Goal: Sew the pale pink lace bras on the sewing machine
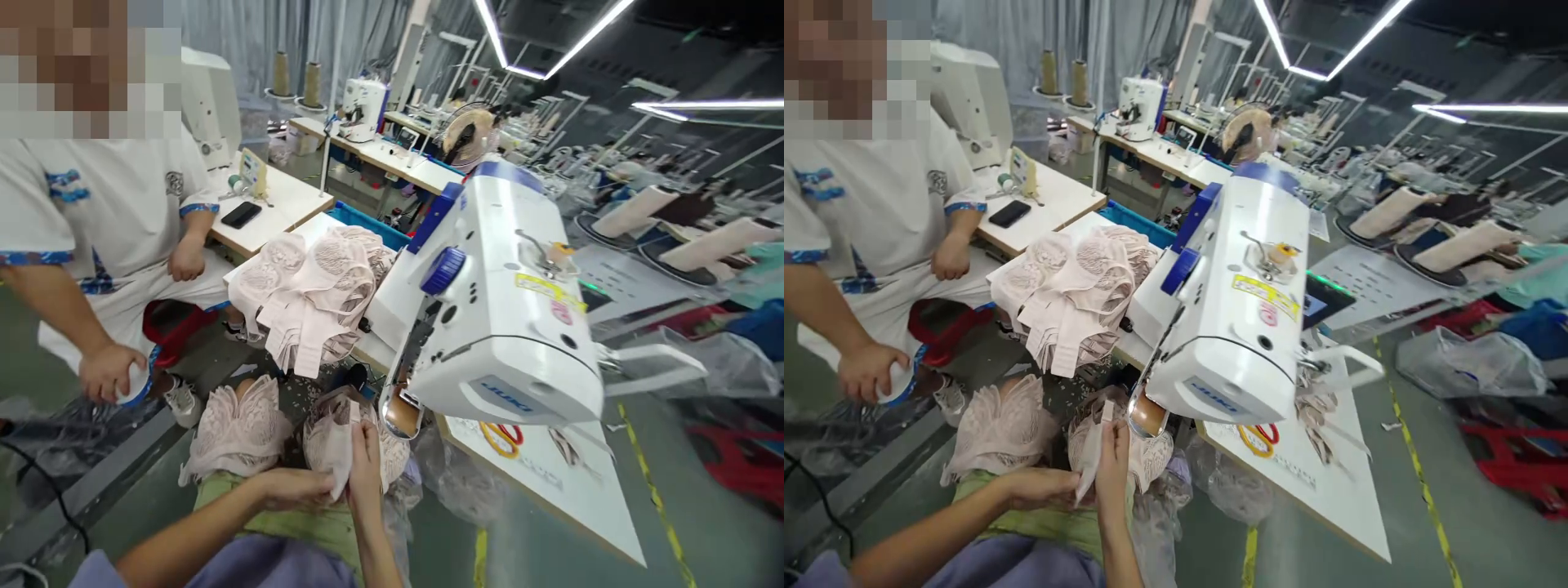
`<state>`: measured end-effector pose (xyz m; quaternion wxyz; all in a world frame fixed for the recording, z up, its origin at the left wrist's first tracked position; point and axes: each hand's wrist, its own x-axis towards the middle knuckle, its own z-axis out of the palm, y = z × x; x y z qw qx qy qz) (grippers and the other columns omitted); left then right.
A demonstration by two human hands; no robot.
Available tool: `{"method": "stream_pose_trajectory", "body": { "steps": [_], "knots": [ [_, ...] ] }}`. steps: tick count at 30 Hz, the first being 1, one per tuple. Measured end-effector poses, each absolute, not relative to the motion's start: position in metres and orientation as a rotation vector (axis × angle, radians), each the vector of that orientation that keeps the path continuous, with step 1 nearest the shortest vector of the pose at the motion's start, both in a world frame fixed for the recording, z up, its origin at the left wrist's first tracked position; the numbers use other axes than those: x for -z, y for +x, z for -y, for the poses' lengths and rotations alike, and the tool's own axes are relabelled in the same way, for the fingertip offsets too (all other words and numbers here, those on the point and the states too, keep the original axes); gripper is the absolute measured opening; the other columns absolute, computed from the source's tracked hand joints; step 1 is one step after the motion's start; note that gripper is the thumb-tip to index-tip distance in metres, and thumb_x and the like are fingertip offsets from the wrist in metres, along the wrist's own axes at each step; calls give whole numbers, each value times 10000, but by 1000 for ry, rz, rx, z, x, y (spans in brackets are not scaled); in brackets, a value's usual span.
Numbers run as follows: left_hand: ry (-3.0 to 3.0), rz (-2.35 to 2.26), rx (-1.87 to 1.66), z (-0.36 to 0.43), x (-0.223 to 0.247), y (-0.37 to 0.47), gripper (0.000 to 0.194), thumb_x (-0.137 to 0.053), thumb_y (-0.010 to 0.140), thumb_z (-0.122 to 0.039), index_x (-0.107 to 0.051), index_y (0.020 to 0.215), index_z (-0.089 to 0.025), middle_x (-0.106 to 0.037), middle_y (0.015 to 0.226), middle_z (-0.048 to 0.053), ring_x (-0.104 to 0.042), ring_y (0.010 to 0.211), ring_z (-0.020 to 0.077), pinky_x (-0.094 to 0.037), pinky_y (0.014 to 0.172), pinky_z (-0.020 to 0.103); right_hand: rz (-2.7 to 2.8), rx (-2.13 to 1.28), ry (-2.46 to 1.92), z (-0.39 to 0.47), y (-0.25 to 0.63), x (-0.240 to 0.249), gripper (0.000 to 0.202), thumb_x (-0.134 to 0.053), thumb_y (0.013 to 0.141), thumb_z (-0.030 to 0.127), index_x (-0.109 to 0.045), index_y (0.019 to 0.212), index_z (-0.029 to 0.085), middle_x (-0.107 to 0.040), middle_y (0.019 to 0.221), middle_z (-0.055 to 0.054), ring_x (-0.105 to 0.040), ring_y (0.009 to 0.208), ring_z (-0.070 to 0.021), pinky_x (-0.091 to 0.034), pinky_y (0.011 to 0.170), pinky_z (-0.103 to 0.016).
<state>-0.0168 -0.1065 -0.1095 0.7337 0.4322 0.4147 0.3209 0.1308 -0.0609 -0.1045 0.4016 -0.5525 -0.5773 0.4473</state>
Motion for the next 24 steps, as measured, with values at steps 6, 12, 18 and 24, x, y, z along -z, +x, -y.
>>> {"method": "stream_pose_trajectory", "body": {
  "steps": [6,12,18,24],
  "knots": [
    [653,-958,-966,91,103,14,640,-589,767,-775,-682,1037,-202,-704,966,106,-652,974,250,-501,897,377,1297,-1063,-1411,77,112,99,331,-387,980,546,-492,916,239,-553,827,-43,-565,765,-202,-498,717,-332],
    [403,-1116,-1246,82,85,26,488,-767,721,-607,-668,919,-173,-695,797,63,-661,822,215,-521,763,299,1211,-956,-1389,85,100,108,319,-424,976,527,-499,892,229,-575,832,-44,-569,771,-192,-490,706,-319],
    [1126,-1317,-959,78,52,-6,493,-475,950,-582,-639,740,-167,-660,693,40,-613,692,181,-481,697,283,1548,-799,-1227,85,146,79,155,-584,925,354,-593,1012,227,-598,1038,-75,-582,1008,-227,-491,870,-375],
    [1350,-1218,-496,83,33,-10,416,-490,945,-484,-594,686,-176,-597,585,8,-526,544,148,-382,528,242,1903,-1279,-1103,71,185,53,233,-621,880,309,-567,1090,225,-629,953,-23,-596,843,-165,-471,704,-272]
  ]
}}
